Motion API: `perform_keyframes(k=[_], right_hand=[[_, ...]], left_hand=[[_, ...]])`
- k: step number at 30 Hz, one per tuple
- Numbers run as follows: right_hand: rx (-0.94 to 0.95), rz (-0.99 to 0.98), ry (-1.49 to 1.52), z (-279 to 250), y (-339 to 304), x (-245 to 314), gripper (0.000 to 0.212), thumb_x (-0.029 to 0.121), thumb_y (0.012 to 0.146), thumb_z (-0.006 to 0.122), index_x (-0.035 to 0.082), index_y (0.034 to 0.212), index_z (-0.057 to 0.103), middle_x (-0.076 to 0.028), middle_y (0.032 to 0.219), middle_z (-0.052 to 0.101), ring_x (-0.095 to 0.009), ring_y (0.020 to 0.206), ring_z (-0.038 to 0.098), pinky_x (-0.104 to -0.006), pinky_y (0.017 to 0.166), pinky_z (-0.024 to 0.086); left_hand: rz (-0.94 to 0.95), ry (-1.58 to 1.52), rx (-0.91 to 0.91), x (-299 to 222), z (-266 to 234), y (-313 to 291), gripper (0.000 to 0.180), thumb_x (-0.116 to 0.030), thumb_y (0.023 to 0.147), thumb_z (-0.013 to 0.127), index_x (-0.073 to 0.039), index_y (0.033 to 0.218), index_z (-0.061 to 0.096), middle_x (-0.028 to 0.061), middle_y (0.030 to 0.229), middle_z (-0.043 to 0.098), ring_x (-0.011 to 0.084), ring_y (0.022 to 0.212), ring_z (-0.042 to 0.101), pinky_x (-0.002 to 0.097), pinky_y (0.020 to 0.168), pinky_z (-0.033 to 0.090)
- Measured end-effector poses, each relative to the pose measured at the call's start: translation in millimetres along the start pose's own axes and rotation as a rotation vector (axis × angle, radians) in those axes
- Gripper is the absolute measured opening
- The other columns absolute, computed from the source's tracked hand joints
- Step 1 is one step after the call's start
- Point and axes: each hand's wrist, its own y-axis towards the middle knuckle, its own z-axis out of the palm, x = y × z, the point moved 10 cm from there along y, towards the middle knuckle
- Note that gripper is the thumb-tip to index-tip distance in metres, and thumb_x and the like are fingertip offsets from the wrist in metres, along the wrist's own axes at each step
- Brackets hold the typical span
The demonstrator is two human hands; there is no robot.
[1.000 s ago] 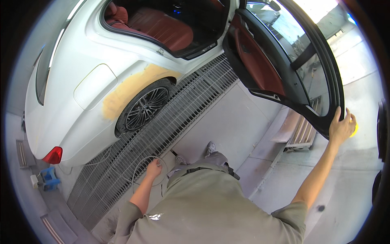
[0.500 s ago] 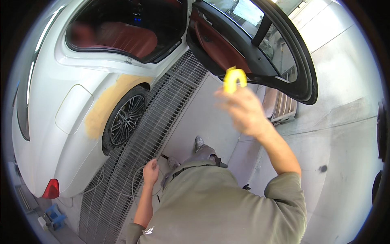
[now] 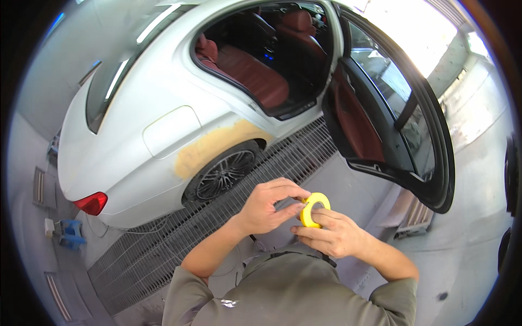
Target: The person applies yellow masking tape around the fuel filler door and along the rear quarter panel of a white car. They then open the rear door, retrieve a newspaper, and fold it while holding the tape roll.
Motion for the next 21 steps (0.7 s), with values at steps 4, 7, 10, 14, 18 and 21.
perform_keyframes(k=[4,7,10,14,18,21], right_hand=[[0.037,0.096,0.021,1,-14,0,0.026,0.013,0.074,0.074,0.005,0.098,0.077,-0.012,0.129,0.065,-0.034,0.102,0.066,-0.0441,0.095,0.06],[0.021,0.247,0.077,4,-29,-5,0.034,0.003,0.076,0.075,0.003,0.11,0.074,-0.022,0.129,0.058,-0.037,0.099,0.068,-0.0476,0.098,0.057],[-0.179,0.368,-0.006,-7,-38,-10,0.042,-0.003,0.079,0.073,0.001,0.12,0.069,-0.024,0.13,0.057,-0.038,0.096,0.069,-0.0541,0.101,0.054],[-0.084,0.62,0.082,2,-56,-24,0.053,-0.004,0.084,0.073,0.001,0.134,0.058,-0.018,0.102,0.067,-0.034,0.088,0.069,-0.051,0.098,0.052],[-0.05,0.705,0.168,-7,-83,-30,0.041,0.001,0.088,0.072,0.002,0.128,0.064,-0.011,0.089,0.069,-0.028,0.071,0.064,-0.0417,0.085,0.049],[-0.025,0.821,0.253,-6,-113,-43,0.034,0.004,0.09,0.071,0.003,0.123,0.068,-0.008,0.083,0.069,-0.027,0.068,0.063,-0.0395,0.081,0.048]], left_hand=[[0.057,-0.031,-0.084,-2,4,-6,0.014,-0.001,0.084,0.082,-0.003,0.095,0.075,0.009,0.094,0.076,0.0242,0.087,0.072,0.034,0.077,0.058],[0.047,-0.057,-0.104,3,13,-12,0.013,0.0,0.084,0.08,-0.003,0.094,0.073,0.0095,0.092,0.074,0.0273,0.085,0.071,0.0358,0.076,0.057],[0.059,-0.034,-0.162,8,14,-20,0.011,-0.002,0.085,0.08,-0.002,0.093,0.073,0.0097,0.091,0.074,0.0274,0.084,0.071,0.0358,0.075,0.057],[0.081,0.095,-0.154,8,30,-33,0.015,0.001,0.083,0.081,-0.002,0.096,0.074,0.0099,0.093,0.075,0.0272,0.084,0.072,0.035,0.074,0.058],[-0.03,0.201,-0.185,15,47,-30,0.017,0.0,0.084,0.078,-0.001,0.1,0.072,0.0111,0.095,0.074,0.0277,0.083,0.072,0.0358,0.077,0.058],[-0.016,0.227,-0.249,1,53,-14,0.033,0.002,0.083,0.077,0.0,0.116,0.07,0.0146,0.106,0.072,0.0272,0.087,0.072,0.0351,0.078,0.058]])
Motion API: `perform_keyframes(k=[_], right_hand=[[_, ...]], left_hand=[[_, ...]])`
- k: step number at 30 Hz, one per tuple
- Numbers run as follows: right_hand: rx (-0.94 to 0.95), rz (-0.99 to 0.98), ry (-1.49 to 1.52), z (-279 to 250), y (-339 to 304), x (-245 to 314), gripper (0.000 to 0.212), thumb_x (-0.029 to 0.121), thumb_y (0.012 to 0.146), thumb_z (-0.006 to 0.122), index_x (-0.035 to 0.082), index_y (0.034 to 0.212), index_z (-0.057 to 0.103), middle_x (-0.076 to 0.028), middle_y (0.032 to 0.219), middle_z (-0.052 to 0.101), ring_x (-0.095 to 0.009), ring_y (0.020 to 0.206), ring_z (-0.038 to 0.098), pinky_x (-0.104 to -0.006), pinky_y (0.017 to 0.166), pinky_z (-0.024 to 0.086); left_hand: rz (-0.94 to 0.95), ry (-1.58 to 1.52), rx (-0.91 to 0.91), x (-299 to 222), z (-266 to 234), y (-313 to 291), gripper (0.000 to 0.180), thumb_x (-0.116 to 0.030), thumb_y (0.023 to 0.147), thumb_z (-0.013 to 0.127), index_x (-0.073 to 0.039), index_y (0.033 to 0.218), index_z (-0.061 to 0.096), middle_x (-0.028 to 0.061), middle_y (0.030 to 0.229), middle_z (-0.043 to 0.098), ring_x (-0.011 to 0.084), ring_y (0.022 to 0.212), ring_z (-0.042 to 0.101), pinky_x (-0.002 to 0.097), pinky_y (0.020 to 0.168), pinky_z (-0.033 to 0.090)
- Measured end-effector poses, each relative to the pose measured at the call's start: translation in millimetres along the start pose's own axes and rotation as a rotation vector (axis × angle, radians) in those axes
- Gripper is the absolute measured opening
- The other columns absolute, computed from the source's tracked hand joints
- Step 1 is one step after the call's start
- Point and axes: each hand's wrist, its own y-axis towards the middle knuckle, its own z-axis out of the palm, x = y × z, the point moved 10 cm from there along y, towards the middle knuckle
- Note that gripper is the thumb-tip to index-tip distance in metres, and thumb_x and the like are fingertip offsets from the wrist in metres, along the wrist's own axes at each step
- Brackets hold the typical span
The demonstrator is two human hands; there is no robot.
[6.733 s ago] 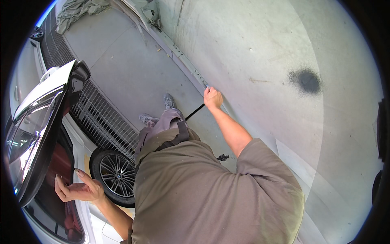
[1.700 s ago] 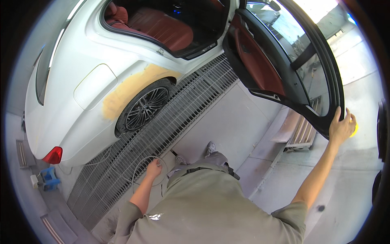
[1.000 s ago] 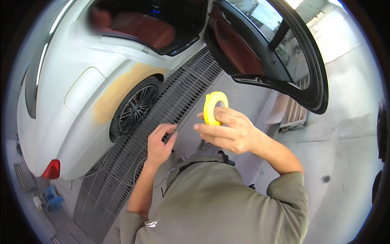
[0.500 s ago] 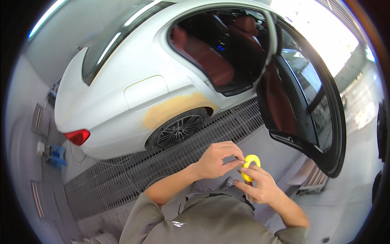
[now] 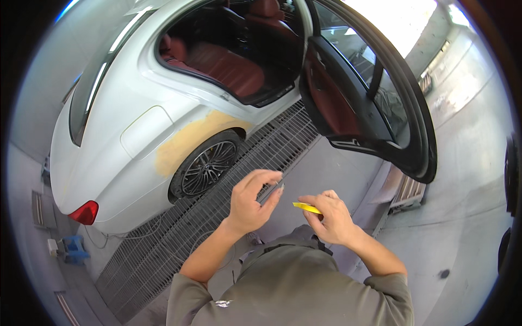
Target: The person applies yellow masking tape around the fuel filler door and along the rear quarter panel of a white car. They then open the rear door, retrieve a newspaper, and fold it while holding the tape roll.
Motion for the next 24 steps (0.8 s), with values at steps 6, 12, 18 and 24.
perform_keyframes(k=[6,12,18,24], right_hand=[[0.024,0.019,0.189,-13,-41,-47,0.026,0.005,0.09,0.07,0.005,0.116,0.072,-0.01,0.086,0.071,-0.029,0.073,0.066,-0.0398,0.084,0.049],[-0.022,0.049,0.275,-39,-96,-97,0.027,0.007,0.089,0.071,0.003,0.116,0.074,-0.018,0.091,0.072,-0.036,0.078,0.069,-0.0439,0.071,0.053],[-0.135,0.101,0.336,-62,-145,-129,0.024,0.01,0.09,0.073,0.009,0.115,0.075,-0.012,0.099,0.075,-0.034,0.091,0.069,-0.0439,0.082,0.053],[-0.037,0.169,0.272,-45,-166,-158,0.025,0.019,0.095,0.069,0.011,0.119,0.072,-0.012,0.107,0.076,-0.037,0.094,0.068,-0.0464,0.088,0.052]], left_hand=[[0.208,0.11,0.09,-60,88,47,0.057,-0.002,0.08,0.08,0.0,0.134,0.06,0.0188,0.129,0.066,0.0366,0.113,0.066,0.0416,0.097,0.054],[0.523,0.03,0.144,-143,233,98,0.079,-0.017,0.076,0.083,-0.002,0.146,0.05,0.0188,0.15,0.05,0.0401,0.137,0.051,0.0503,0.113,0.044],[0.534,0.21,0.252,-175,340,114,0.077,-0.035,0.085,0.077,-0.003,0.148,0.048,0.018,0.158,0.043,0.0369,0.147,0.039,0.0555,0.123,0.024],[0.498,0.407,0.27,-162,387,114,0.069,-0.038,0.087,0.075,-0.005,0.144,0.054,0.013,0.156,0.049,0.032,0.147,0.04,0.0555,0.122,0.017]])
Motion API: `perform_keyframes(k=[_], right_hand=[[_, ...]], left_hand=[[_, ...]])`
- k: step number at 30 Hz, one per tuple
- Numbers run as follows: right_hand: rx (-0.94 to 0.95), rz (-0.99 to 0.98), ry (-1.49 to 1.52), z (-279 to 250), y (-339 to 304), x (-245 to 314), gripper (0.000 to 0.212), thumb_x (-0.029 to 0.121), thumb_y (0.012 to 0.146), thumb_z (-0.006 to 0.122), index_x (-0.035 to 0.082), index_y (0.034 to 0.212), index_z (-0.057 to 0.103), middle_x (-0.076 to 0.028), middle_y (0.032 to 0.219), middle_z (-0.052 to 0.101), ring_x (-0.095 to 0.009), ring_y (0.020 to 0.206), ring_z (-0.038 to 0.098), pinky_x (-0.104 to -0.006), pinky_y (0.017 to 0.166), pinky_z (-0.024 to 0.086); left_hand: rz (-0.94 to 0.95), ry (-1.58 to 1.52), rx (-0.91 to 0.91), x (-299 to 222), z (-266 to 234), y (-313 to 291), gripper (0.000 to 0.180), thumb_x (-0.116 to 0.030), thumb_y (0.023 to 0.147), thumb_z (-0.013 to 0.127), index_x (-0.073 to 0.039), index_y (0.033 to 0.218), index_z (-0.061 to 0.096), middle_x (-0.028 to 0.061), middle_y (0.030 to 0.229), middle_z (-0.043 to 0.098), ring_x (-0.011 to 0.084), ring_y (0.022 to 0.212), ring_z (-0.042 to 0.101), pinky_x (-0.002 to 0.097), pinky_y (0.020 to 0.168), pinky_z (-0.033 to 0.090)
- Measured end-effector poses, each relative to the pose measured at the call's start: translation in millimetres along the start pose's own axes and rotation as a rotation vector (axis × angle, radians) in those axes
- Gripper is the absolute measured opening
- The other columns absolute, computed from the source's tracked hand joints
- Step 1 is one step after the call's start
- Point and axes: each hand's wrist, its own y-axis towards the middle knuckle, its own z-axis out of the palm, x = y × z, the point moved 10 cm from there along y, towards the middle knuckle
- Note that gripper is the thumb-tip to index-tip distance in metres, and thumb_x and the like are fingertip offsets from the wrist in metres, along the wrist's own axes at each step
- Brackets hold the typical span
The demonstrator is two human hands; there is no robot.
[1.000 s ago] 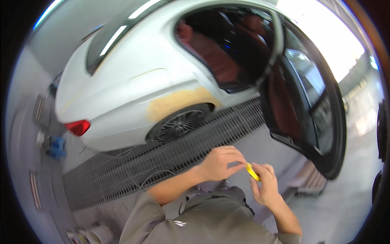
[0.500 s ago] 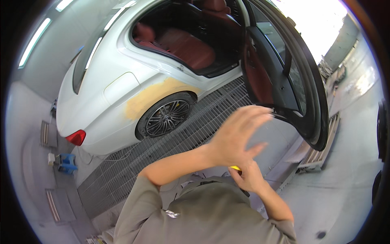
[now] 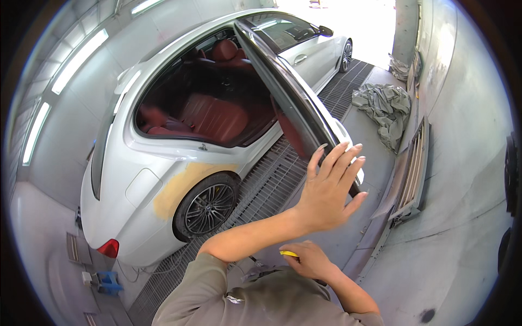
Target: The person applies yellow masking tape around the fuel filler door and along the rear quarter panel of a white car. They then open the rear door, retrieve a newspaper, and fold it while holding the tape roll.
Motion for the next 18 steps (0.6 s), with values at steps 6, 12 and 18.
perform_keyframes(k=[6,12,18], right_hand=[[0.121,0.025,-0.02,15,6,-4,0.027,0.021,0.098,0.065,0.012,0.122,0.071,-0.012,0.107,0.075,-0.036,0.096,0.068,-0.0457,0.089,0.051],[0.203,-0.063,-0.072,26,14,6,0.027,0.02,0.099,0.06,0.009,0.122,0.071,-0.012,0.109,0.075,-0.034,0.099,0.069,-0.0455,0.092,0.051],[0.193,-0.006,0.015,27,5,-12,0.027,0.019,0.098,0.06,0.007,0.12,0.07,-0.014,0.104,0.076,-0.035,0.097,0.071,-0.0455,0.09,0.052]], left_hand=[[-0.042,0.164,-0.081,6,1,-5,0.061,-0.034,0.072,0.077,-0.014,0.128,0.065,-0.0016,0.134,0.06,0.0262,0.143,0.045,0.061,0.119,0.012],[-0.051,0.215,-0.13,22,-24,-24,0.039,-0.027,0.065,0.075,-0.021,0.103,0.067,-0.0048,0.117,0.065,0.0244,0.133,0.052,0.056,0.118,0.015],[-0.142,0.383,-0.088,76,-97,-82,0.027,-0.023,0.068,0.072,-0.019,0.094,0.068,-0.003,0.115,0.068,0.0279,0.131,0.056,0.051,0.115,0.024]])
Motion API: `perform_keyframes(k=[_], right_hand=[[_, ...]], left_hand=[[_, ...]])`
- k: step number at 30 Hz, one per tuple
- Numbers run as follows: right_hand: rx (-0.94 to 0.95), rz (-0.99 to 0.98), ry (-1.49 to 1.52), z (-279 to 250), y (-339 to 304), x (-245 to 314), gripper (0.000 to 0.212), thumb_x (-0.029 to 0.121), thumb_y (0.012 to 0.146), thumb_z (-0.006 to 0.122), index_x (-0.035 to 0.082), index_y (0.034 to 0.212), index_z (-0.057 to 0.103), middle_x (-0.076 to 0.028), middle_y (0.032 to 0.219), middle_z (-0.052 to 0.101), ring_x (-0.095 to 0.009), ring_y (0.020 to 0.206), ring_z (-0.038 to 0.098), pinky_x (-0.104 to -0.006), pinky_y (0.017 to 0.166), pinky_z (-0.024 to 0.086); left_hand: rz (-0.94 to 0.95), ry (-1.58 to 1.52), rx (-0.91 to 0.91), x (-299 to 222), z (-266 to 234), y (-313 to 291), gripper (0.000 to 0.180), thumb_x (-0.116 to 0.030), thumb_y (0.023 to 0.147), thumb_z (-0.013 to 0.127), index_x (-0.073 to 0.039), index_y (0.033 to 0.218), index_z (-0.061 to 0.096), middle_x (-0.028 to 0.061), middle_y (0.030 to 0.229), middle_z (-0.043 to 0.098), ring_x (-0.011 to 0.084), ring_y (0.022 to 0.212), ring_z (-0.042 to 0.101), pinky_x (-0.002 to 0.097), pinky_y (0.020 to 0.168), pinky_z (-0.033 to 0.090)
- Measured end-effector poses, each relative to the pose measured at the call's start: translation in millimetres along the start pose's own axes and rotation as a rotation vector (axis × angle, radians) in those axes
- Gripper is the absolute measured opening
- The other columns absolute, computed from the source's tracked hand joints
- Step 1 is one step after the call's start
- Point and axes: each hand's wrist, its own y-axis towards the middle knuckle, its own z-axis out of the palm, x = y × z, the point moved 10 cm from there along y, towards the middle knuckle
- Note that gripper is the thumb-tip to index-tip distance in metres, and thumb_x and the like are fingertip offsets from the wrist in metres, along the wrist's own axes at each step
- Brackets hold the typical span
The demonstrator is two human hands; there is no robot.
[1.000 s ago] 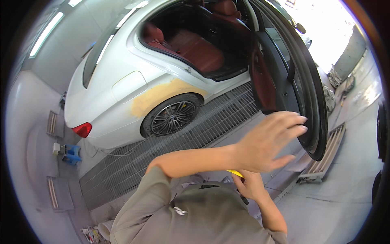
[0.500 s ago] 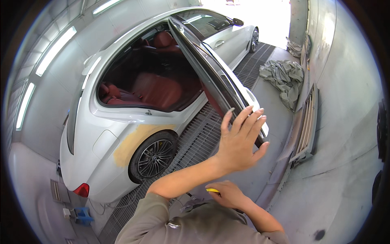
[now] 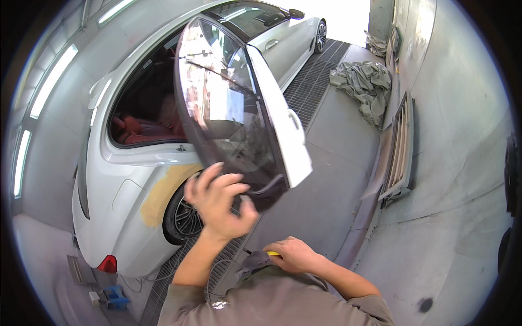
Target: The person applies yellow masking tape around the fuel filler door and along the rear quarter panel of a white car. They then open the rear door, retrieve a newspaper, and fold it while holding the tape roll.
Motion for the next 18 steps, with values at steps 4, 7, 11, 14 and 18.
perform_keyframes(k=[4,7,11,14,18], right_hand=[[-0.006,0.079,0.016,-2,-9,-25,0.026,0.019,0.098,0.061,0.006,0.118,0.071,-0.015,0.102,0.076,-0.035,0.094,0.072,-0.0455,0.087,0.054],[-0.006,0.125,0.024,-6,-7,-42,0.025,0.019,0.098,0.06,0.005,0.116,0.071,-0.016,0.102,0.076,-0.035,0.093,0.072,-0.0466,0.086,0.056],[0.019,0.127,0.029,-9,18,-54,0.024,0.018,0.098,0.063,0.005,0.115,0.072,-0.015,0.1,0.076,-0.037,0.091,0.072,-0.0468,0.083,0.057],[0.05,0.116,-0.011,-13,49,-63,0.024,0.019,0.098,0.064,0.005,0.115,0.072,-0.014,0.101,0.077,-0.037,0.09,0.072,-0.0465,0.08,0.058],[0.07,0.125,-0.017,-21,98,-84,0.024,0.019,0.098,0.064,0.005,0.115,0.072,-0.014,0.102,0.077,-0.037,0.091,0.072,-0.0467,0.081,0.058]], left_hand=[[-0.182,0.092,-0.022,83,-43,-35,0.017,-0.008,0.084,0.072,-0.011,0.1,0.069,0.0084,0.128,0.068,0.0393,0.138,0.051,0.0513,0.117,0.033],[-0.428,0.198,-0.106,160,-79,-67,0.03,-0.006,0.094,0.068,-0.007,0.124,0.069,0.0167,0.144,0.062,0.0443,0.144,0.046,0.0499,0.121,0.034],[-0.553,0.364,-0.105,271,-97,-98,0.045,-0.007,0.101,0.059,-0.005,0.146,0.058,0.0197,0.151,0.057,0.0384,0.143,0.051,0.0443,0.119,0.038],[-0.513,0.554,-0.148,357,-105,-114,0.047,-0.007,0.103,0.057,-0.004,0.149,0.053,0.0173,0.148,0.059,0.0381,0.138,0.055,0.0448,0.114,0.043],[-0.515,0.679,-0.199,490,-121,-137,0.049,-0.006,0.101,0.058,-0.004,0.15,0.052,0.0201,0.146,0.059,0.0386,0.137,0.055,0.0439,0.114,0.044]])
